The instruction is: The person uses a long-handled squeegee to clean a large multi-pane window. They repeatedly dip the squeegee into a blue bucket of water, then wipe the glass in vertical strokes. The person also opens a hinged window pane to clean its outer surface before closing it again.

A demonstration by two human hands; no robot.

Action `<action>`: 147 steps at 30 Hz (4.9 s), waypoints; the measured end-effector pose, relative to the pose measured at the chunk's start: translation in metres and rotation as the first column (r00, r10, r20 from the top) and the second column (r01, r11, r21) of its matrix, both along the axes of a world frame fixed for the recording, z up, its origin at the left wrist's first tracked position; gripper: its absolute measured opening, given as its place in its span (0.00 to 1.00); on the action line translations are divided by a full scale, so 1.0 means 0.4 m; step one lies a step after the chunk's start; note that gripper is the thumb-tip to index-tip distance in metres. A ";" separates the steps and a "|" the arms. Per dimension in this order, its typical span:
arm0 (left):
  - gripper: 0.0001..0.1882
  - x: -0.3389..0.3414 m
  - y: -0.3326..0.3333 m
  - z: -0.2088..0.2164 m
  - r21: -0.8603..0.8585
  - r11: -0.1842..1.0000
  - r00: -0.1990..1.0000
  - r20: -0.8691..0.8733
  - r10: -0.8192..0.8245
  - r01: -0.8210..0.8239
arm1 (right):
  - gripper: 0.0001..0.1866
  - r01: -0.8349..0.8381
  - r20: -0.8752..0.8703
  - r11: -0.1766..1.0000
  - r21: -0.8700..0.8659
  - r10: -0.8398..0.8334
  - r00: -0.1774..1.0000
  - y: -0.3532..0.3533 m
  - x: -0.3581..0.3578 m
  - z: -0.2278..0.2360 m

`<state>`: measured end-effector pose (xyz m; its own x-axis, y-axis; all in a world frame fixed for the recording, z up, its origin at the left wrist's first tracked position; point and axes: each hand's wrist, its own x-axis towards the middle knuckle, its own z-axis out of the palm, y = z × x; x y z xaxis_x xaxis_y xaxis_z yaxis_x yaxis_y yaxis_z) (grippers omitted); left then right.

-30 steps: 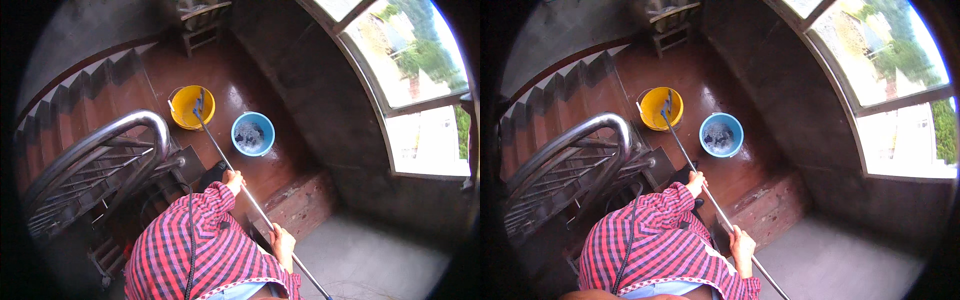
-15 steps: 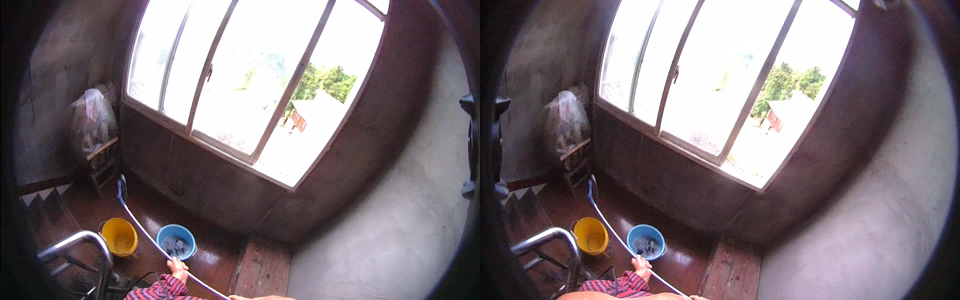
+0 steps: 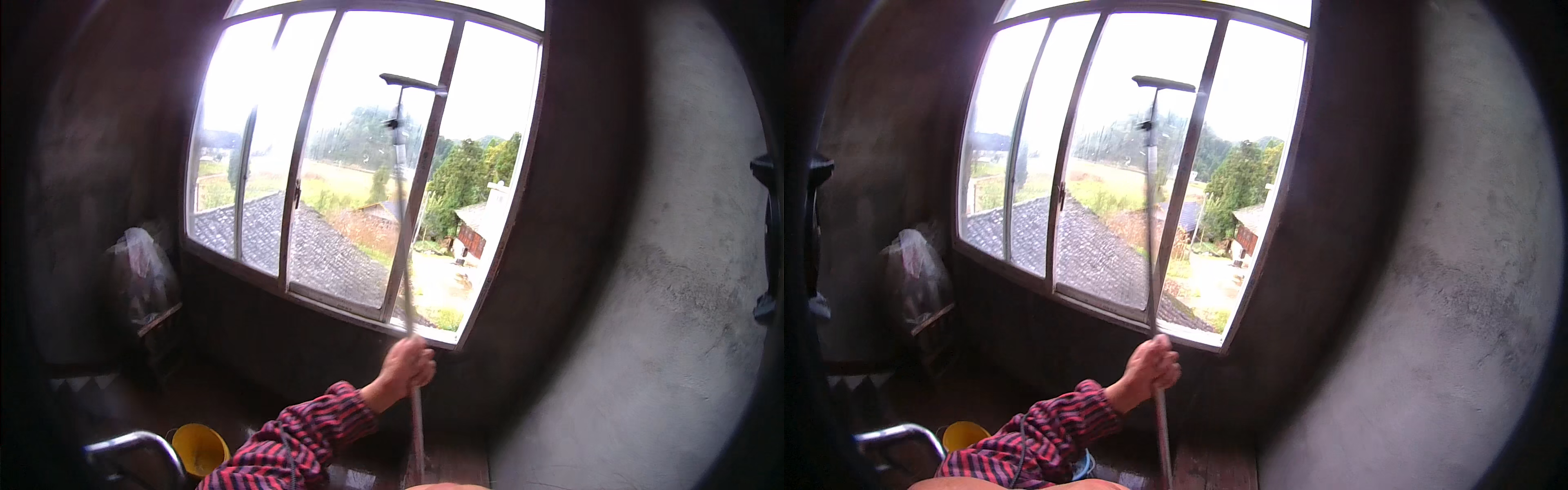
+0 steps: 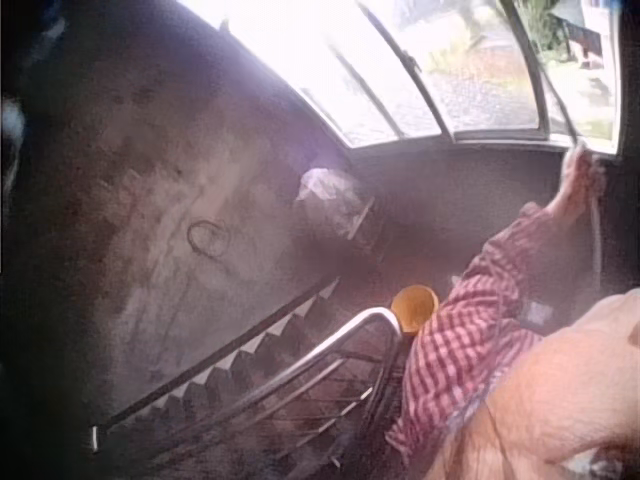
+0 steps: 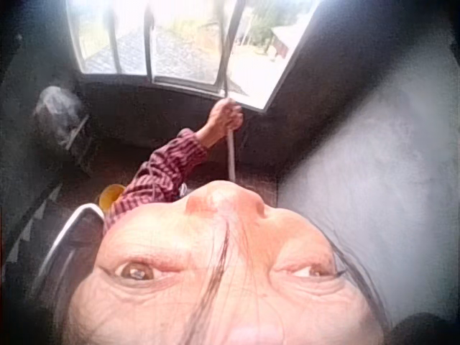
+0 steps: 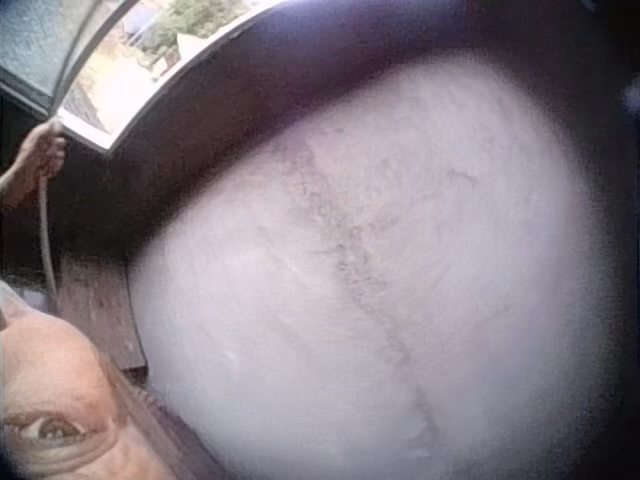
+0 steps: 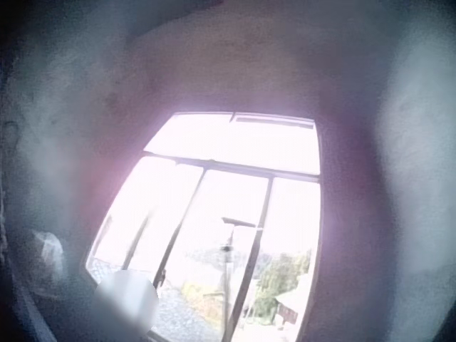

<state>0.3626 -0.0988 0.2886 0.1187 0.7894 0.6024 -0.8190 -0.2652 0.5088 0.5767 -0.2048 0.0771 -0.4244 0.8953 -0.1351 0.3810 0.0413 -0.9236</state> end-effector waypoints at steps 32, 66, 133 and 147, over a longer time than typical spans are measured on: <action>0.09 -0.714 0.409 -0.435 -0.149 0.275 0.309 -0.577 0.756 -0.950 | 0.28 0.264 -0.683 0.820 0.507 0.195 0.704 1.655 -0.558 1.164; 0.11 -0.694 0.469 -0.679 -0.499 0.102 0.466 -0.692 0.551 -0.861 | 0.31 0.541 -0.704 0.511 0.668 0.199 0.681 1.865 -0.692 1.650; 0.12 -0.661 0.590 -0.740 -0.399 0.221 0.448 -0.681 0.579 -0.890 | 0.28 0.380 -0.731 0.706 0.598 0.287 0.619 1.988 -0.600 1.633; 0.11 -0.658 0.578 -0.785 -0.366 0.248 0.440 -0.687 0.578 -0.897 | 0.29 0.414 -0.713 0.661 0.626 0.270 0.647 1.980 -0.592 1.603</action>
